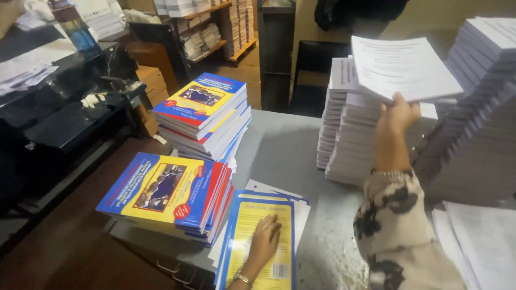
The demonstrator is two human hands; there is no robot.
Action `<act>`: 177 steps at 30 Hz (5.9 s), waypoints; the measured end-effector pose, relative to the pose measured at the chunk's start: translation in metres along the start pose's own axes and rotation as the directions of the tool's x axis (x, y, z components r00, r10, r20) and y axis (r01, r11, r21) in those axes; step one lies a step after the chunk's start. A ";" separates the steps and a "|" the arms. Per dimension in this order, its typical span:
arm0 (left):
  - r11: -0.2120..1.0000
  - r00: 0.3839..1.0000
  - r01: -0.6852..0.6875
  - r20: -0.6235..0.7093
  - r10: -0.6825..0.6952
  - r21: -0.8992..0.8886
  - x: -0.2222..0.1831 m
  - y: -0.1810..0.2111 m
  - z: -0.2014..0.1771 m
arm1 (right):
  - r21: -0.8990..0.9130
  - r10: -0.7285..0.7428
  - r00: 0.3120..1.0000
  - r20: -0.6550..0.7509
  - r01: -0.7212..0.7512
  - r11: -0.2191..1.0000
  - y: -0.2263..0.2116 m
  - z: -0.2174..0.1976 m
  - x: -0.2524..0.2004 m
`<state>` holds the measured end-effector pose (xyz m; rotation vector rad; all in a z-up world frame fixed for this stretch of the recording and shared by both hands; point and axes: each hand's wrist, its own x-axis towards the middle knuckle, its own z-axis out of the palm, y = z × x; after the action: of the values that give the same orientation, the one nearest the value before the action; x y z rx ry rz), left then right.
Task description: Assembling manuals by combining printed covers with internal page stacks and stacking the finished products.
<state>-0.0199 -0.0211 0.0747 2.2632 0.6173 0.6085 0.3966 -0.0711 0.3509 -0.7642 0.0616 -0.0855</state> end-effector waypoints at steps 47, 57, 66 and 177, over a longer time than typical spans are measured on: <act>0.877 0.808 -0.475 -0.432 0.401 -0.073 -0.060 0.034 -0.122 | -0.637 0.586 0.297 0.754 0.548 0.543 0.124 -0.351 -0.304; 0.828 0.904 -0.239 -0.195 0.380 0.507 -0.065 -0.036 -0.261 | -0.278 0.433 -0.027 0.901 0.730 0.624 0.151 -0.406 -0.320; 0.664 0.886 -0.364 0.021 0.464 0.653 -0.047 -0.058 -0.278 | -0.336 0.487 0.032 0.873 0.763 0.552 0.130 -0.392 -0.332; 0.721 0.907 0.413 0.327 -0.266 -0.557 -0.106 0.087 0.130 | -0.931 0.635 0.763 -0.124 -0.310 0.191 -0.111 -0.420 -0.261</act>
<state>-0.0045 -0.2038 0.0286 1.5132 0.5949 0.2936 0.0941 -0.4135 0.1316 -1.9069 0.0634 0.7904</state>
